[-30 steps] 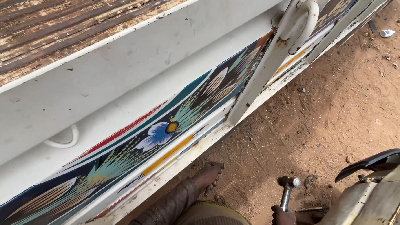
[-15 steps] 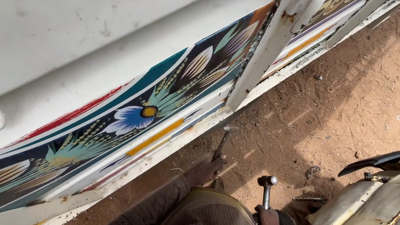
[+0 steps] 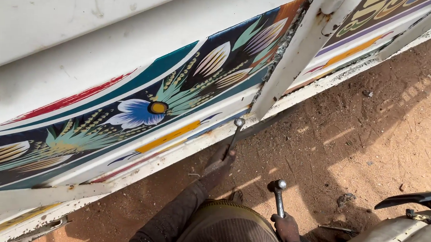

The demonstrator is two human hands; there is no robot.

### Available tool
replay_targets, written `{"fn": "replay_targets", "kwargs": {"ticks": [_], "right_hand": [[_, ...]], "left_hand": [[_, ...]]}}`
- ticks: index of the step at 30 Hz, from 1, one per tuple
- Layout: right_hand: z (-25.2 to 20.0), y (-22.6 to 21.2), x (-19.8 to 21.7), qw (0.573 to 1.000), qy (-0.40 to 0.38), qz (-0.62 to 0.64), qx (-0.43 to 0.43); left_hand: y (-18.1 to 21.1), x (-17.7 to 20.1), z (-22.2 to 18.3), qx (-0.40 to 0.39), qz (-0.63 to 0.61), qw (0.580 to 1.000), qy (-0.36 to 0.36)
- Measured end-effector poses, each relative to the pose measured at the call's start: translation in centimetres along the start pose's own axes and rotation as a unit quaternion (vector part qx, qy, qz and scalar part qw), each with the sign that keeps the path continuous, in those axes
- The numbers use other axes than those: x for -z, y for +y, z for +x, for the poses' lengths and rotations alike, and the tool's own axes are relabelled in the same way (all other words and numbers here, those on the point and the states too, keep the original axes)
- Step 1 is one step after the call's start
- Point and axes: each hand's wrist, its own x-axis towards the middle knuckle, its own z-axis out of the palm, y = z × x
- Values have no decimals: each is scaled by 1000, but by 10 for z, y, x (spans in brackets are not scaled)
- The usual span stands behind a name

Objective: Straightening and hammering the metal siding of a truck bed using a chisel and hammer.

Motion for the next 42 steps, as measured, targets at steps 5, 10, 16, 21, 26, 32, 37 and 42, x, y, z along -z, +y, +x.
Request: {"fn": "replay_targets", "kwargs": {"ticks": [5,10,16,21,26,32,37,42], "right_hand": [[5,-7,3,987,22,-135,84],[-4,-20,8,991,0,-114,71],[-39,-35,13,994,34,-49,87],[-72,-51,17,980,94,22,173],[-107,-76,8,916,216,22,336],[-148,-92,5,814,260,70,515],[-293,-225,101,586,297,133,742],[-271,-184,154,768,213,-68,600]], "left_hand": [[-17,-9,21,-154,46,987,16],[-18,-16,32,-123,-73,990,-21],[-29,-29,45,-182,-43,981,48],[-23,-28,39,-195,11,976,95],[-31,-22,53,-176,22,979,99],[-36,-16,61,-178,75,976,99],[-39,-13,64,-195,122,968,102],[-24,-14,59,-192,155,963,105]]}}
